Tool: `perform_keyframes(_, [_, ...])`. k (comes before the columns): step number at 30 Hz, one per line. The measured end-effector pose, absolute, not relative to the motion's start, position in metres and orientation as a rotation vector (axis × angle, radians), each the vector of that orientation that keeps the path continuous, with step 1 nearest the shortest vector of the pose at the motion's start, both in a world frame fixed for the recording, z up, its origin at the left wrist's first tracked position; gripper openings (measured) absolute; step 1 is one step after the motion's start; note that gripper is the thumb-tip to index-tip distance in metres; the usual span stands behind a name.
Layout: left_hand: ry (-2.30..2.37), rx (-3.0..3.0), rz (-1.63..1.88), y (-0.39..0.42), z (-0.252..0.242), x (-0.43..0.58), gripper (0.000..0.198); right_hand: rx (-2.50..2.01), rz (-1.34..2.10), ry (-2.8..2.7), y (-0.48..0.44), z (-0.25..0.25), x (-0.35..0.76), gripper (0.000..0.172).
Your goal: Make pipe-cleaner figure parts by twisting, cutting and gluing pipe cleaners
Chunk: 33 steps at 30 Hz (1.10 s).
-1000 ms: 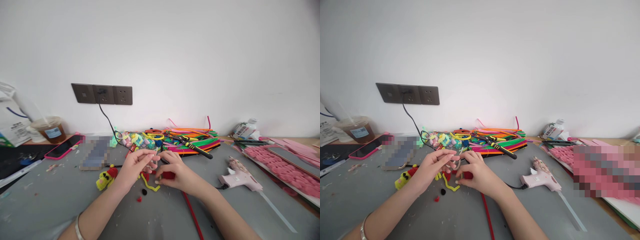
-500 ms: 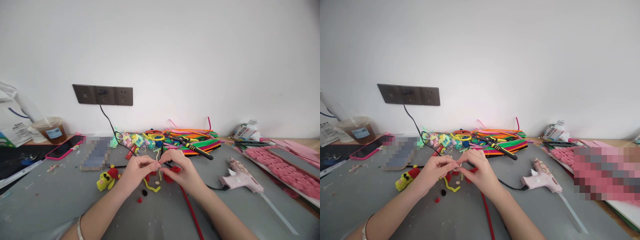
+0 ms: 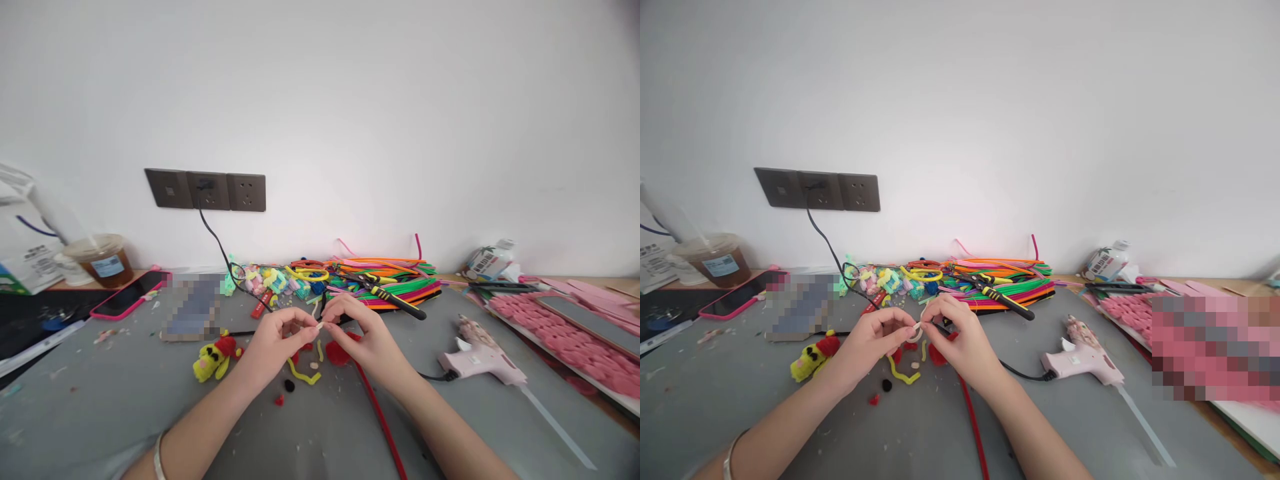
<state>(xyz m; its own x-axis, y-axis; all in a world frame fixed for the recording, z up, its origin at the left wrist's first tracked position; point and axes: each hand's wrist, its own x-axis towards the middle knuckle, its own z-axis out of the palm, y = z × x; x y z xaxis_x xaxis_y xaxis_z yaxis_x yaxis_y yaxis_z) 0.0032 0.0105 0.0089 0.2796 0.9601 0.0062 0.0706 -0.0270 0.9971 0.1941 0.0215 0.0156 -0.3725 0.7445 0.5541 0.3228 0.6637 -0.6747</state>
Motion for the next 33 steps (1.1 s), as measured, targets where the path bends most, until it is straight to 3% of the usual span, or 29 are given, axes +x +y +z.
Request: perform_keyframes(33, [1.094, 1.595, 1.135, 0.0056, 0.0144, 0.0074, 0.019, -0.853, 0.404, -1.977, 0.0168, 0.0174, 0.1935, 0.015])
